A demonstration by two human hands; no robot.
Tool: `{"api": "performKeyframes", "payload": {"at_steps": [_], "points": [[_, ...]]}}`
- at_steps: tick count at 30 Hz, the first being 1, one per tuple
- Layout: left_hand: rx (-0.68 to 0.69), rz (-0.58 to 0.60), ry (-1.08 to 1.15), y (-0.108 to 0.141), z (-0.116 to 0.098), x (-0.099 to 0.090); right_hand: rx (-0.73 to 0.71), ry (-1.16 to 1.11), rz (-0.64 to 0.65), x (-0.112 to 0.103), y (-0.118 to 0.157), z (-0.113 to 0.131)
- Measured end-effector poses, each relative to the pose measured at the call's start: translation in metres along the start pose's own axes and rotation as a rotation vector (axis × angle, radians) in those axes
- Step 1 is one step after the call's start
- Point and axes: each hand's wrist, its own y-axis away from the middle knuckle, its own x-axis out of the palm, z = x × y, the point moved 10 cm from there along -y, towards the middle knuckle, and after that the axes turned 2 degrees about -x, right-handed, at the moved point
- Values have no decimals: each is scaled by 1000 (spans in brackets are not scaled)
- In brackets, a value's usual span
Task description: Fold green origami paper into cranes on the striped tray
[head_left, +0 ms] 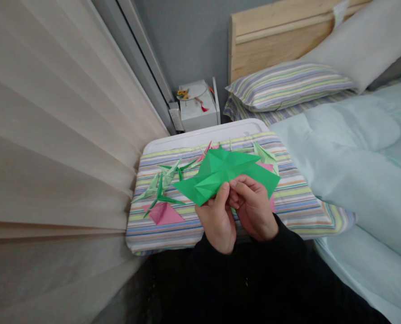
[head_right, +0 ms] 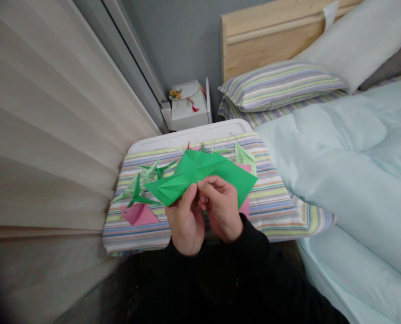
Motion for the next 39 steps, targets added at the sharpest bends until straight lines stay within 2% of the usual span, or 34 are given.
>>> {"api": "performKeyframes", "payload": {"at_steps": [10, 17, 25, 31, 35, 39], "points": [[31, -87, -9, 1, -1, -10, -74, -64, -78, -11, -11, 15], [28, -106, -9, 1, -1, -17, -134, -102, -153, -21, -17, 28], [18, -122, -13, 0, 0, -24, -192, -93, -169, -26, -19, 39], [24, -125, 40, -6, -10, -29, -261, -80, -202, -37, -19, 52], [19, -106, 43, -10, -14, -30, -221, -28, -169, -39, -16, 44], [3, -94, 30, -10, -12, -29, -191, 81, -73, -32, -12, 34]]}}
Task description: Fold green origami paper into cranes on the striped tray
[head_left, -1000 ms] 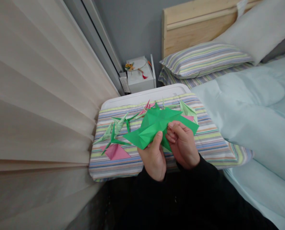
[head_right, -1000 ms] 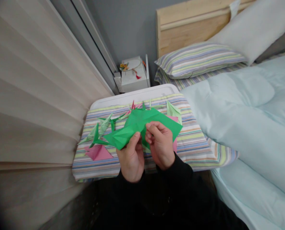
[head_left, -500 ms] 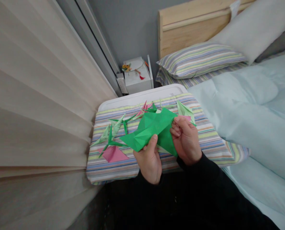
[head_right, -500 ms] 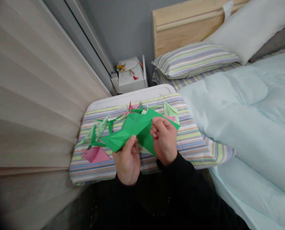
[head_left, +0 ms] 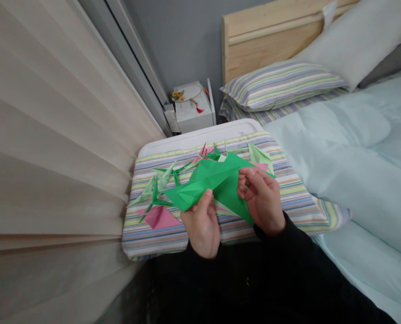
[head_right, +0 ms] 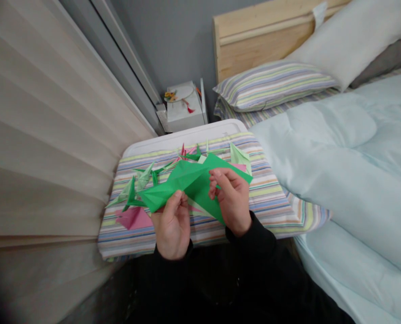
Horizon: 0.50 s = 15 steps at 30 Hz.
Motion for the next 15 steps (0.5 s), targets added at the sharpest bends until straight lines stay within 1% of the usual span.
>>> {"api": "performKeyframes", "payload": {"at_steps": [2, 4, 8, 12, 15], "points": [[-7, 8, -6, 1, 2, 2, 19, 54, 77, 7, 2, -5], [-11, 29, -21, 1, 3, 5, 33, 110, 124, 11, 3, -9], [-46, 80, -41, 2, 7, 12, 34, 178, 120, 12, 4, -10], [-97, 136, -107, 3, 14, 17, 61, 181, 134, 15, 8, -10], [-99, 139, -146, 3, 16, 17, 58, 184, 133, 15, 9, -9]]}}
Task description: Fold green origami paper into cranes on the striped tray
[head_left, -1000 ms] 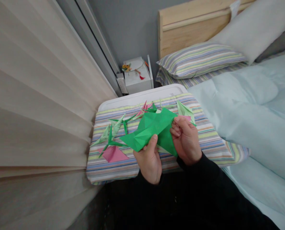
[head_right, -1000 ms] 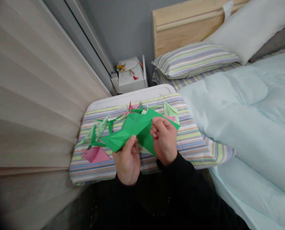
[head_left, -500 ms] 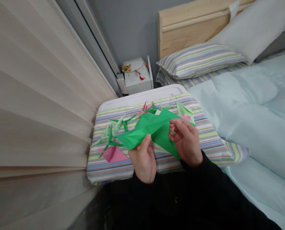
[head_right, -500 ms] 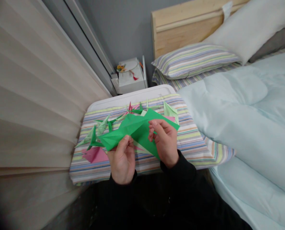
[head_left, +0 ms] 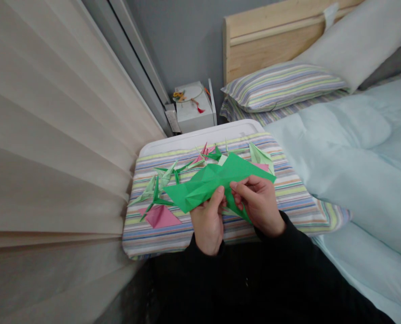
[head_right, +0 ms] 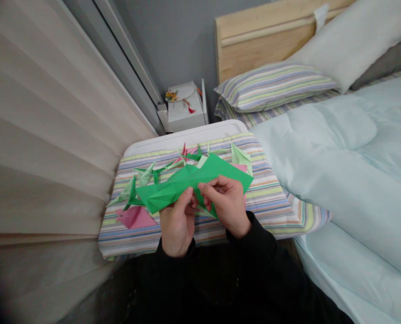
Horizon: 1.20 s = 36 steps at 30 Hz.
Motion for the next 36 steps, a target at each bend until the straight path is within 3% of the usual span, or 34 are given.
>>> {"api": "performKeyframes", "payload": {"at_steps": [16, 23, 29, 32, 36], "points": [[-9, 7, -3, -1, -3, 1, -199, 197, -57, -15, 1, 18], [-17, 6, 16, -4, -2, -6, -150, 59, -65, -15, 4, 16], [-40, 131, -35, 0, -1, 1, -148, 195, 18, -7, 6, 23], [7, 129, -25, 2, -6, -3, -163, 222, 0, -11, 8, 25], [170, 53, -13, 9, -28, -16, -208, 274, -34, -19, 13, 31]]}}
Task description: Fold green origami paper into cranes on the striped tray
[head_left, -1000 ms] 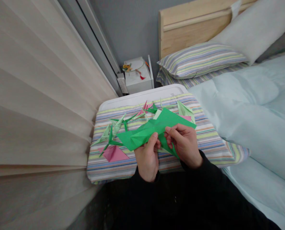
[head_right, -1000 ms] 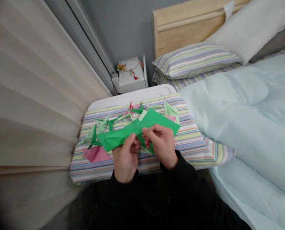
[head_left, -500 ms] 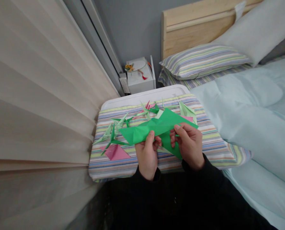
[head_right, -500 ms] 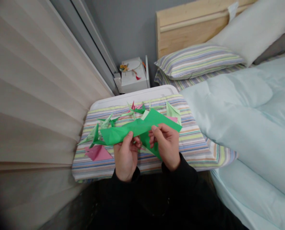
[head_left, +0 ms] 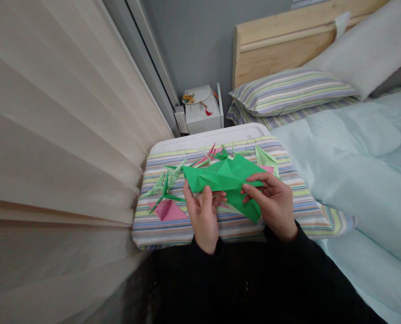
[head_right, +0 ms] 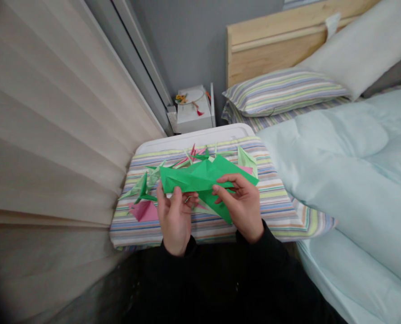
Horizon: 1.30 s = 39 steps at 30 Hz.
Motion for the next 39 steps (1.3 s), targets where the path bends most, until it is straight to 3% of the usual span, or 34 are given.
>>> {"api": "performKeyframes", "payload": {"at_steps": [4, 10, 13, 17, 22, 28, 31, 34, 39], "points": [[90, 11, -114, 4, -20, -5, -52, 87, -12, -9, 7, 11], [-61, 205, -226, 3, -13, 1, -84, 79, 10, -18, 13, 25], [-89, 286, -196, 4, -12, 3, -52, 26, 59, -17, 12, 26], [-73, 293, -133, 7, -20, 3, -67, -2, 51, -22, 13, 33], [-31, 309, 54, 23, -30, 26, -96, -15, 68, -15, 24, 40], [-130, 187, 10, 32, -4, 48, -216, 143, 280, 12, 42, 47], [-103, 142, -6, 24, -4, 47, -185, 99, 315, 6, 38, 39], [-174, 177, 49, 17, -2, 49, -76, -107, 335, -2, 31, 26], [-406, 340, 48, 22, 12, 63, 40, -263, 397, 6, 30, 16]]}}
